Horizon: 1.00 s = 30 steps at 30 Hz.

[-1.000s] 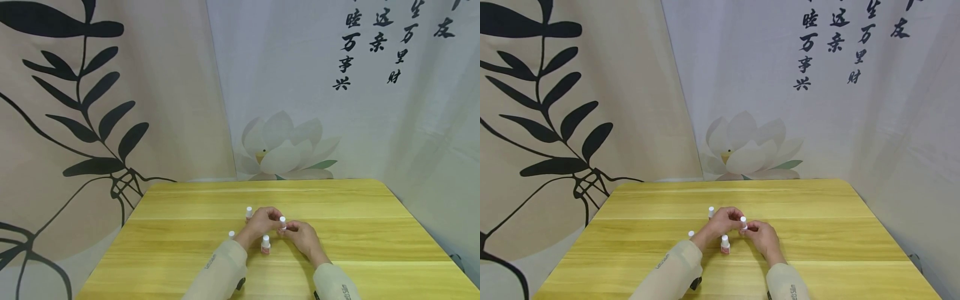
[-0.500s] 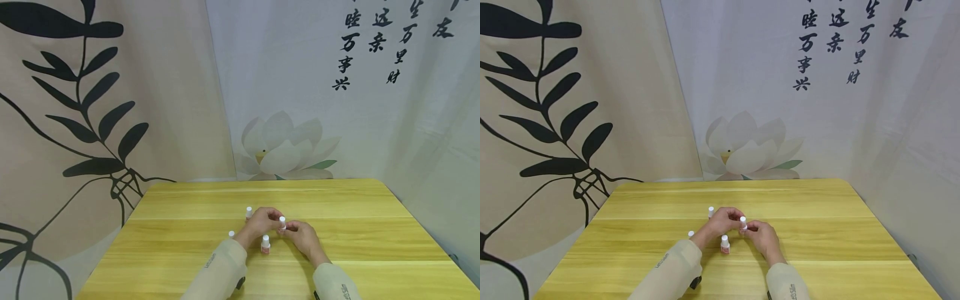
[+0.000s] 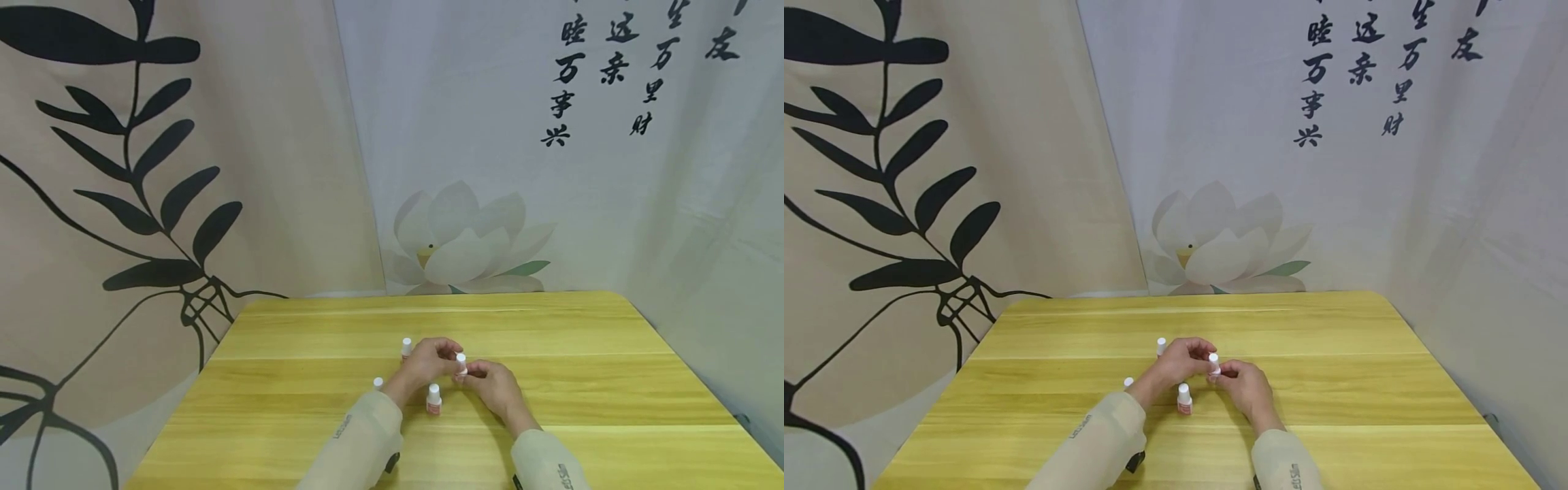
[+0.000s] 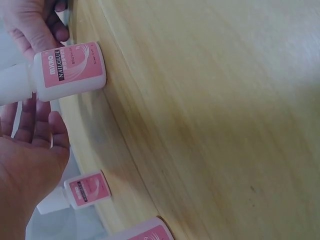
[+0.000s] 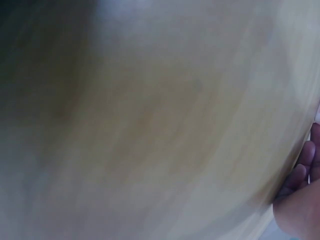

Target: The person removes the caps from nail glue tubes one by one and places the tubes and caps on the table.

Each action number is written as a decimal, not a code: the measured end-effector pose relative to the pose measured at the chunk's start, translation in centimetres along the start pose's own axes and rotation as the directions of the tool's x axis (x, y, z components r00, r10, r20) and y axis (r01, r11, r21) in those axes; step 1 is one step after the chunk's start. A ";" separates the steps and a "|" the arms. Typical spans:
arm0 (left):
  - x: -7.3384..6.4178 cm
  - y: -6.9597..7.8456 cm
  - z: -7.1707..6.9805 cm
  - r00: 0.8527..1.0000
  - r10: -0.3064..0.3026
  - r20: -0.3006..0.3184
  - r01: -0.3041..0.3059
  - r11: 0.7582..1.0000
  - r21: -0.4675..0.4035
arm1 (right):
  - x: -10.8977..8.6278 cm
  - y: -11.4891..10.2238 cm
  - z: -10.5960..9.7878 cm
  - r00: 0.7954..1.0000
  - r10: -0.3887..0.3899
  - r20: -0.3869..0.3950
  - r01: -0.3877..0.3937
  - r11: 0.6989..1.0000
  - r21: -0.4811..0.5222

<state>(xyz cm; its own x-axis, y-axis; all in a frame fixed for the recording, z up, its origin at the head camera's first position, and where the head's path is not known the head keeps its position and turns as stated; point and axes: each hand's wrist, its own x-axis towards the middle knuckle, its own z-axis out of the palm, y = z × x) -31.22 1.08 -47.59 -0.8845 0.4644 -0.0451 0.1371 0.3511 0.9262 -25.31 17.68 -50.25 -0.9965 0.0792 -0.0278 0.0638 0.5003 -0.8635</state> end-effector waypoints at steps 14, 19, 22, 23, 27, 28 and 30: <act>-0.1 0.2 0.1 1.000 -0.006 -0.015 0.007 1.000 0.018 | 0.2 0.3 0.1 1.000 0.007 -0.003 -0.007 1.000 -0.005; 0.1 0.4 0.1 0.999 -0.002 -0.039 0.003 0.999 0.032 | 0.2 0.2 0.0 1.000 0.001 -0.005 -0.001 1.000 -0.005; 0.2 0.6 0.0 0.999 0.002 -0.053 0.000 0.999 0.035 | 0.1 0.1 -0.1 1.000 -0.003 -0.003 0.003 1.000 -0.004; 0.2 0.6 0.0 0.998 0.001 -0.057 0.001 0.999 0.033 | 0.1 0.2 -0.1 1.000 -0.004 -0.003 0.004 1.000 -0.005; 0.2 0.8 -0.1 0.998 0.005 -0.069 -0.004 1.000 0.010 | 0.1 0.1 -0.1 1.000 -0.011 0.003 0.011 1.000 -0.004; 0.2 0.9 -0.1 0.997 0.005 -0.072 -0.005 1.000 0.002 | 0.1 0.1 -0.1 1.000 -0.011 0.004 0.011 1.000 -0.001; 0.2 0.9 -0.1 0.997 0.005 -0.079 -0.006 1.000 -0.011 | 0.1 0.1 -0.1 1.000 -0.009 0.005 0.009 1.000 0.007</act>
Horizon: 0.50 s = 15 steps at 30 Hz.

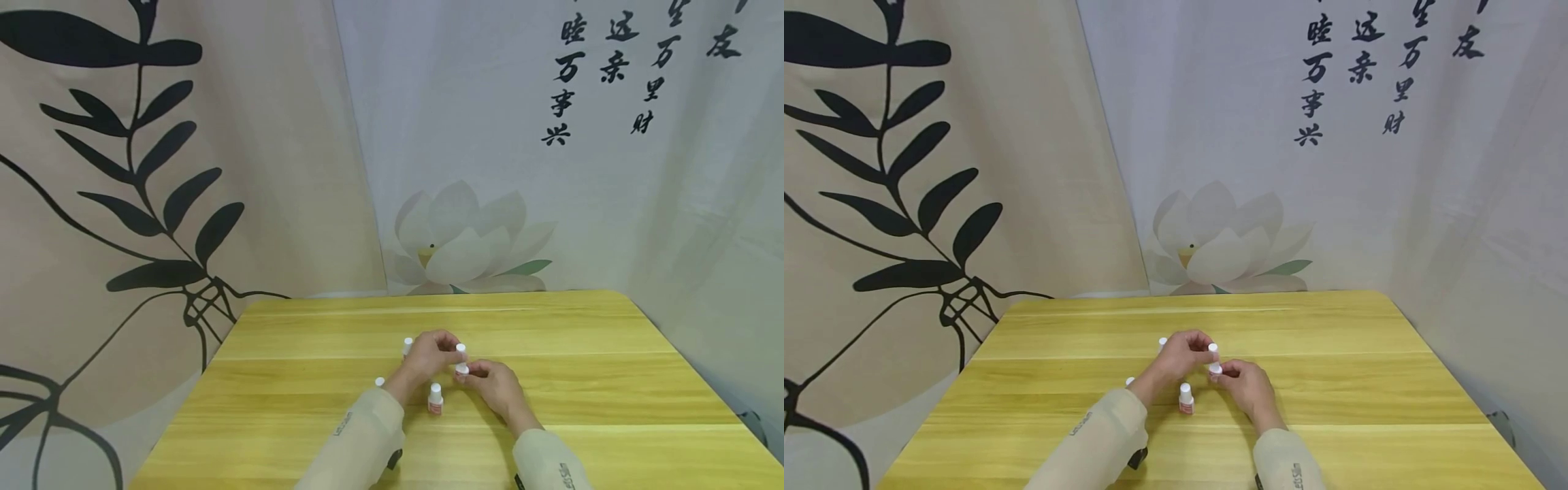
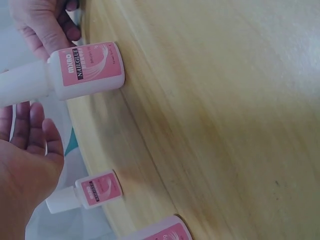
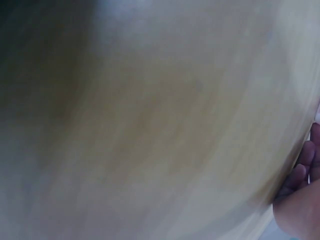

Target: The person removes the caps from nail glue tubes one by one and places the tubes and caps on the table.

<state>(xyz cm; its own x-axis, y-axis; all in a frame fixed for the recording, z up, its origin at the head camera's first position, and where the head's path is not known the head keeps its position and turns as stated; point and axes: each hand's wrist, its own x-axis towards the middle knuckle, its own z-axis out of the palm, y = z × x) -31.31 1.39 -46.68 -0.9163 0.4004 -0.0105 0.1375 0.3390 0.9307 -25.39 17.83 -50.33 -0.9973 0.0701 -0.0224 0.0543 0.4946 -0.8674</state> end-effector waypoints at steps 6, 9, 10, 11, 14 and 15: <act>-0.1 0.2 -0.1 1.000 -0.008 -0.018 0.007 1.000 -0.007 | 0.2 0.1 0.2 1.000 0.016 -0.008 -0.016 1.000 0.016; -0.2 0.2 -0.2 1.000 -0.001 -0.024 0.001 1.000 0.000 | 0.3 0.2 0.2 1.000 0.019 -0.010 -0.019 1.000 0.017; -0.2 0.3 -0.3 1.000 0.001 -0.026 -0.001 1.000 0.002 | 0.2 0.2 0.2 1.000 0.021 -0.009 -0.021 1.000 0.018; -0.2 0.2 -0.3 1.000 0.003 -0.028 -0.003 1.000 0.007 | 0.2 0.2 0.2 1.000 0.021 -0.009 -0.021 1.000 0.018; -0.3 0.2 -0.4 0.999 0.008 -0.031 -0.008 1.000 0.021 | 0.2 0.2 0.3 1.000 0.025 -0.006 -0.025 1.000 0.018; -0.3 0.2 -0.5 1.000 0.009 -0.030 -0.008 1.000 0.025 | 0.2 0.2 0.3 1.000 0.023 -0.004 -0.023 1.000 0.016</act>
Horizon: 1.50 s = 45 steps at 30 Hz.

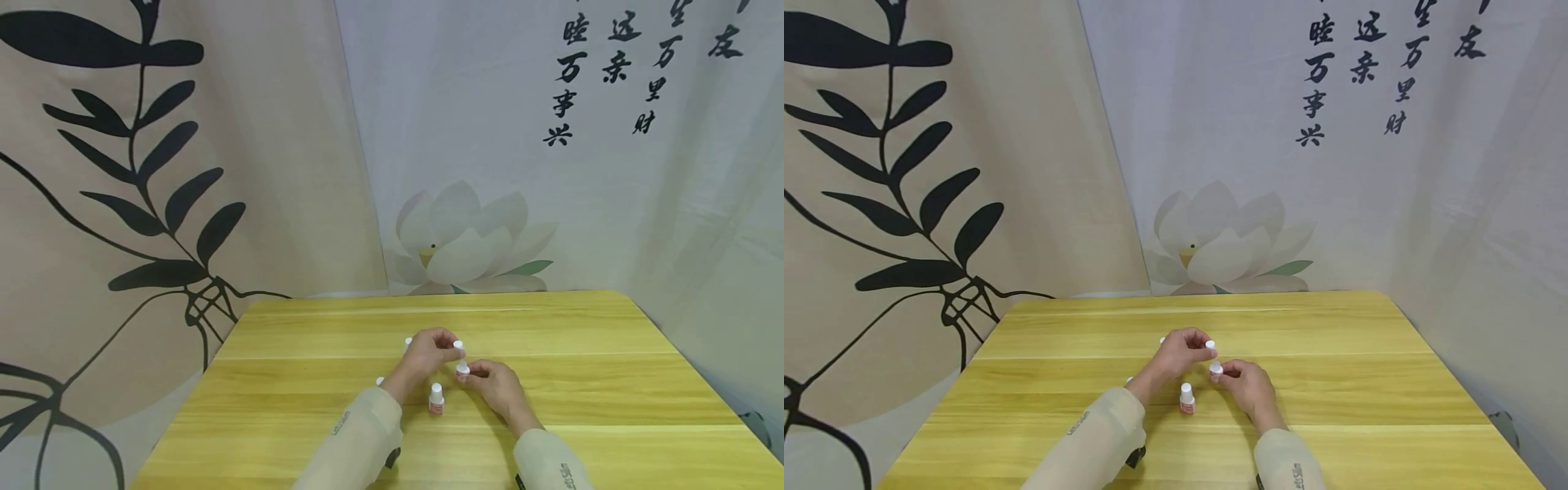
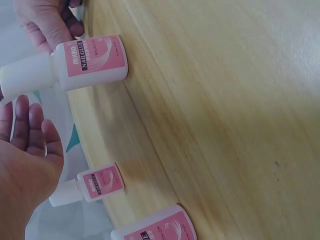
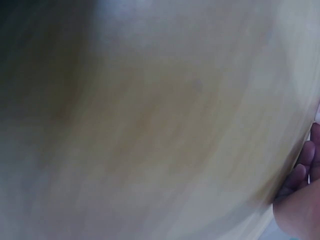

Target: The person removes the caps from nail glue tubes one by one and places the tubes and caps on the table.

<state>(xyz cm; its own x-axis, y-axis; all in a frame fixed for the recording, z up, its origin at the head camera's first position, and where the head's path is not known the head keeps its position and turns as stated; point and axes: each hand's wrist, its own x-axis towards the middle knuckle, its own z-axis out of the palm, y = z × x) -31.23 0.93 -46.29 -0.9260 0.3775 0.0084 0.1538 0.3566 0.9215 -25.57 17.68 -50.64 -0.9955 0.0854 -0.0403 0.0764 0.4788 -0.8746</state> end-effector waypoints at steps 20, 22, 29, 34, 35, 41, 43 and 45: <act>-0.1 0.0 -0.8 1.000 0.006 -0.002 -0.006 1.000 0.002 | 0.0 -0.1 0.0 1.000 -0.002 -0.003 0.002 1.000 0.021; -0.2 0.0 -0.8 1.000 0.005 -0.002 -0.005 1.000 0.002 | 0.0 -0.1 0.0 1.000 -0.009 -0.005 0.009 1.000 0.022; -0.2 0.1 -0.9 1.000 0.005 -0.008 -0.005 1.000 0.001 | -0.1 -0.1 0.0 1.000 -0.005 -0.005 0.005 1.000 0.030; -0.1 0.0 -0.9 1.000 0.007 -0.026 -0.006 1.000 0.012 | -0.2 -0.2 0.0 1.000 -0.002 0.000 0.002 1.000 0.028; -0.1 -0.1 -0.9 1.000 0.006 -0.028 -0.006 1.000 0.013 | -0.2 -0.2 0.0 1.000 0.000 -0.001 0.000 1.000 0.026; 0.0 -0.4 -1.0 0.999 0.000 -0.032 0.001 1.000 0.025 | -0.1 -0.2 0.0 1.000 0.000 -0.006 0.000 1.000 0.020; 0.0 -0.5 -1.0 0.999 0.002 -0.034 -0.001 1.000 0.024 | -0.1 -0.2 0.0 1.000 -0.003 -0.009 0.003 1.000 0.017; -0.1 -0.5 -1.1 0.999 -0.003 -0.036 0.003 1.000 0.025 | -0.1 -0.2 0.0 1.000 -0.003 -0.013 0.003 1.000 0.015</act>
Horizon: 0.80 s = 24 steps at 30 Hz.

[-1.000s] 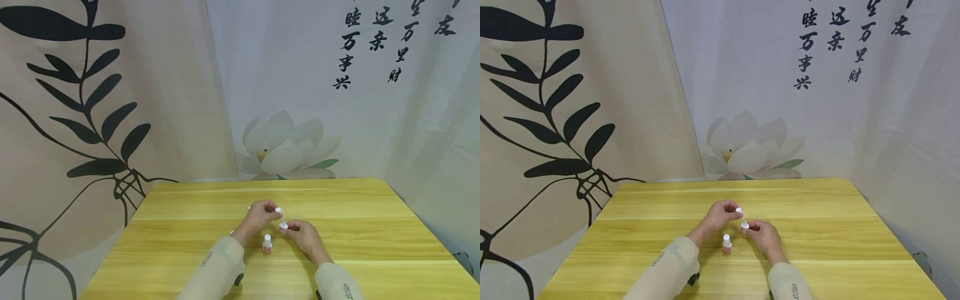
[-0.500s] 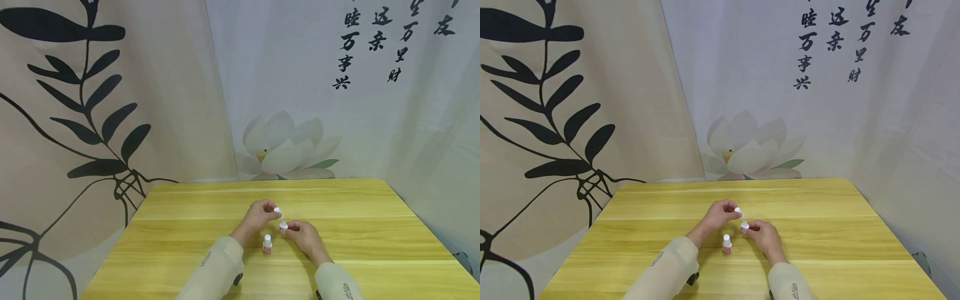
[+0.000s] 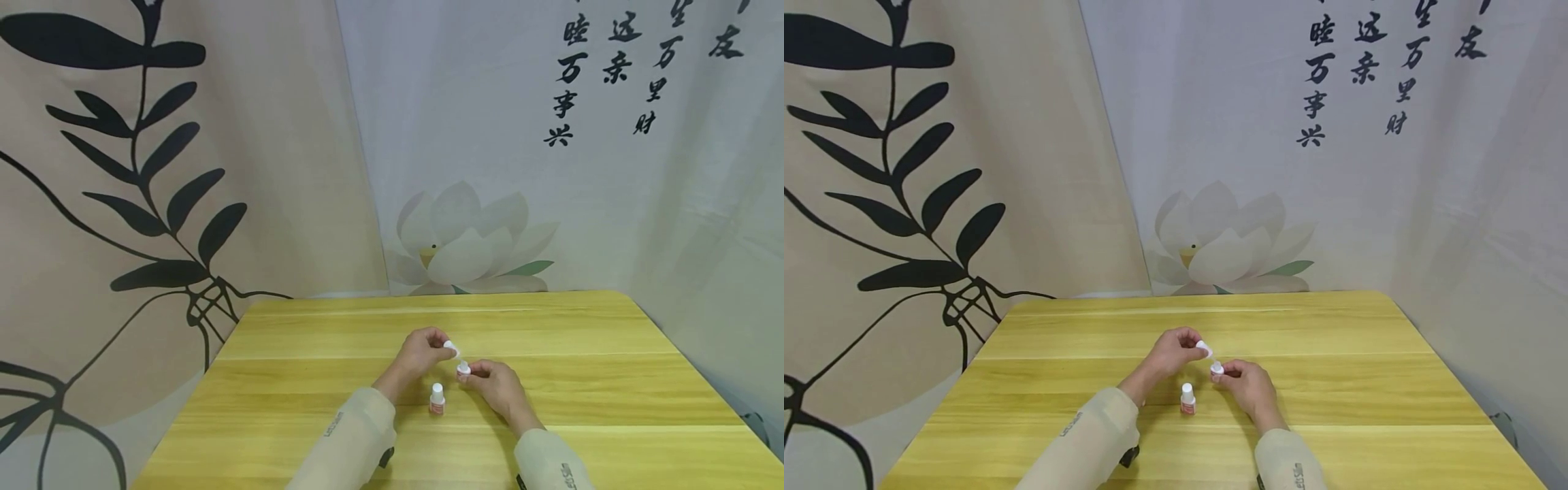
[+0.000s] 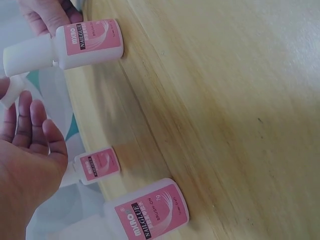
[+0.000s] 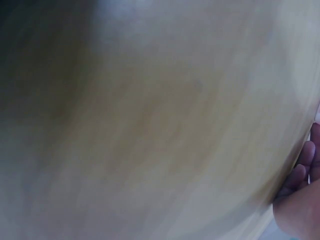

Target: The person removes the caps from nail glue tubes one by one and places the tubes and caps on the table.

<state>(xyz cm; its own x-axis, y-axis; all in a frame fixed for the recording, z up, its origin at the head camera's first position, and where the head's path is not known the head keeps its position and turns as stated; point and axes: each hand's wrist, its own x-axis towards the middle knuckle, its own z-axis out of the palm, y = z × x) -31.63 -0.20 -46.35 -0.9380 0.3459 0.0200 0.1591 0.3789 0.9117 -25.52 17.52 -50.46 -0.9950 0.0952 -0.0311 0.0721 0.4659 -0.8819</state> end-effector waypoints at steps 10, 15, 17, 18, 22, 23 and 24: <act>-0.1 -0.1 -0.3 1.000 -0.022 0.003 0.022 1.000 -0.005 | 0.2 0.3 0.1 1.000 -0.001 -0.003 0.001 1.000 -0.013; 0.0 -0.1 -0.3 1.000 -0.031 -0.005 0.031 0.999 0.010 | 0.2 0.3 0.1 1.000 -0.001 -0.007 0.001 1.000 -0.022; 0.0 -0.2 -0.3 1.000 -0.030 -0.009 0.030 0.999 0.018 | 0.3 0.3 0.1 1.000 -0.002 -0.008 0.002 1.000 -0.025; 0.0 -0.2 -0.3 1.000 -0.030 -0.010 0.030 0.999 0.021 | 0.3 0.3 0.1 1.000 -0.002 -0.008 0.002 1.000 -0.026; -0.1 -0.2 -0.4 0.999 -0.029 -0.015 0.029 0.999 0.027 | 0.2 0.3 0.2 1.000 0.002 -0.003 -0.002 1.000 -0.014; -0.1 -0.2 -0.4 0.999 -0.030 -0.016 0.031 0.999 0.028 | 0.2 0.2 0.2 1.000 0.002 -0.001 -0.002 1.000 -0.010; -0.1 -0.2 -0.4 0.999 -0.030 -0.017 0.031 0.999 0.029 | 0.2 0.2 0.2 1.000 0.002 0.000 -0.002 1.000 -0.007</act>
<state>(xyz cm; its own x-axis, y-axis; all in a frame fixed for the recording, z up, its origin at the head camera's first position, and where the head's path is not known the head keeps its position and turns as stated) -31.69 -0.66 -46.36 -0.9477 0.3193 -0.0006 0.1388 0.4138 0.8997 -25.73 17.50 -50.76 -0.9949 0.0959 -0.0327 0.0743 0.4719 -0.8785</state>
